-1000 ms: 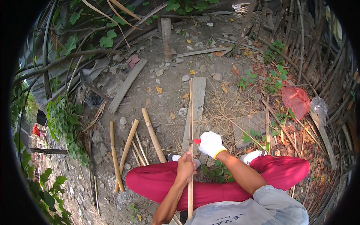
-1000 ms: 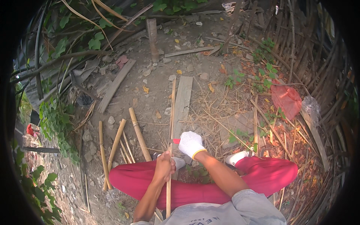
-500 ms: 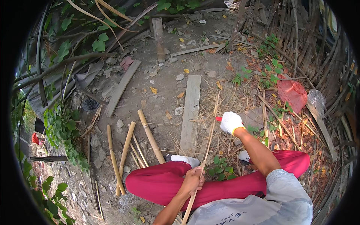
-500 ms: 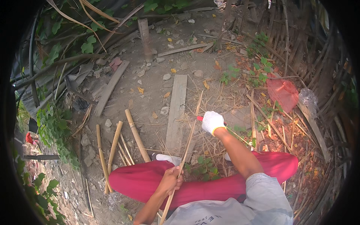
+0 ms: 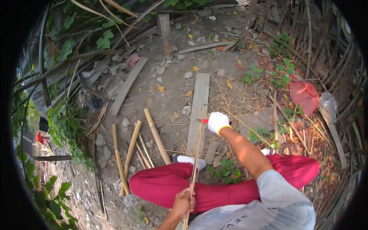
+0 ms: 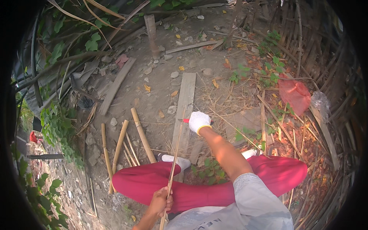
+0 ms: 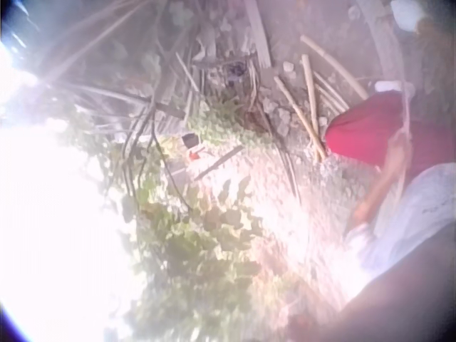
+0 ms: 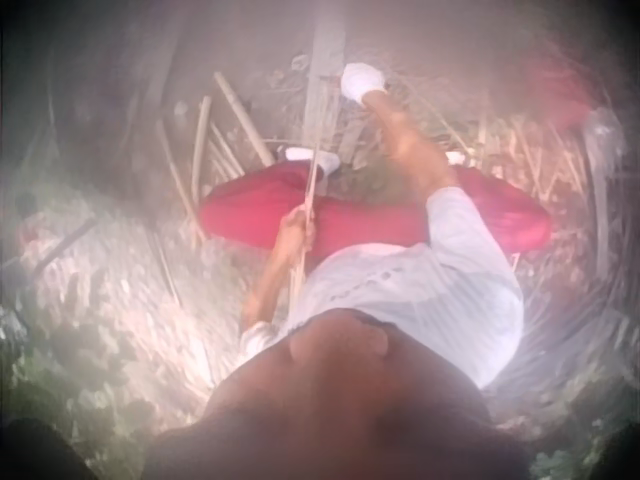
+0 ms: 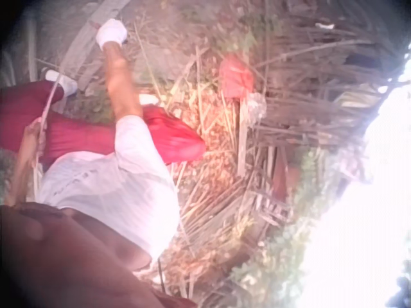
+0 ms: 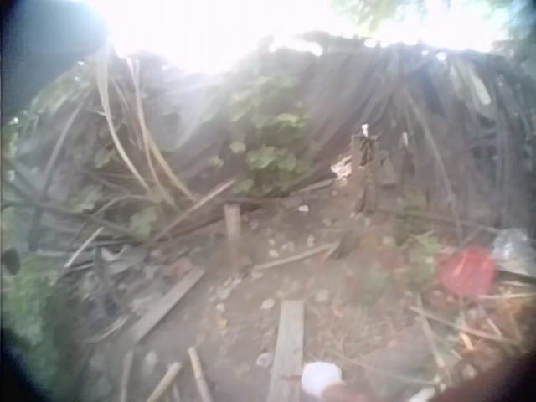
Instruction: The person sits cross-legged on the ground and uses a knife to shave the outer layer off a long bamboo stick. They hold the stick with their left hand and scrape the blade along its length to remove the bark, then switch to a red utility knife to continue the process.
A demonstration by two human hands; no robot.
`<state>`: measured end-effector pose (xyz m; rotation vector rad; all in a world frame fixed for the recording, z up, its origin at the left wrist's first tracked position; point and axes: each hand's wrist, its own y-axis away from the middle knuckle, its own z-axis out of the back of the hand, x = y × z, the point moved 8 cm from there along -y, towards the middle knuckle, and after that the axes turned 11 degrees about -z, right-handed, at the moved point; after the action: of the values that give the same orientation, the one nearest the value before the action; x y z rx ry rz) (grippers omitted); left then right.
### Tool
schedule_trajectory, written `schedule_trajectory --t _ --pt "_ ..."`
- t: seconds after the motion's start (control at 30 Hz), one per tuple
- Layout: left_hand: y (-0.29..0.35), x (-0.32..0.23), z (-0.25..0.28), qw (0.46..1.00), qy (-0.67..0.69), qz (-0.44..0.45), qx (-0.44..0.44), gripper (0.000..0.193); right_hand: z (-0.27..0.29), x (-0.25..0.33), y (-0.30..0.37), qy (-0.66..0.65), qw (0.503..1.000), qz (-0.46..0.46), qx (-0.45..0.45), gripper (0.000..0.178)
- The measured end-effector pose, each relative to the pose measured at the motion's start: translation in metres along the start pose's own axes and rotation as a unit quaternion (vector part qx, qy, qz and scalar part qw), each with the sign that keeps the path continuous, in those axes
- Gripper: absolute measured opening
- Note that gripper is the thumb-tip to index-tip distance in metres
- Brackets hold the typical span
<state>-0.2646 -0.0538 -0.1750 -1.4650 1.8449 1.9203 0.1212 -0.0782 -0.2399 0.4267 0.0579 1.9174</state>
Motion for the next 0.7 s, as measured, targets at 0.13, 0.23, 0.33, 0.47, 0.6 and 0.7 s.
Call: schedule_trajectory --t 0.13,0.23,0.33,0.47,0.6,0.7 --pt "0.012 -0.002 0.007 1.000 -0.001 0.003 -0.013 0.028 0.000 0.013 -0.003 0.006 0.999 0.015 -0.032 0.024" --pt "0.014 0.005 0.010 1.000 0.016 0.002 -0.010 0.029 -0.005 0.006 -0.008 0.009 1.000 -0.026 -0.002 0.024" --pt "0.044 0.018 0.011 0.998 -0.042 0.045 -0.015 0.033 0.007 -0.028 -0.016 0.019 0.998 -0.065 0.003 0.025" --pt "0.032 0.051 0.043 0.997 -0.075 0.021 -0.017 0.036 -0.002 -0.039 -0.017 0.036 0.996 -0.087 0.011 0.027" --pt "0.054 0.047 0.052 0.903 -0.312 -0.296 -0.004 0.039 0.004 -0.105 -0.043 0.034 0.978 -0.207 0.003 0.025" --pt "0.081 0.022 0.057 0.822 -0.397 -0.406 -0.046 0.030 0.003 -0.162 -0.046 0.065 0.971 -0.228 0.035 0.026"
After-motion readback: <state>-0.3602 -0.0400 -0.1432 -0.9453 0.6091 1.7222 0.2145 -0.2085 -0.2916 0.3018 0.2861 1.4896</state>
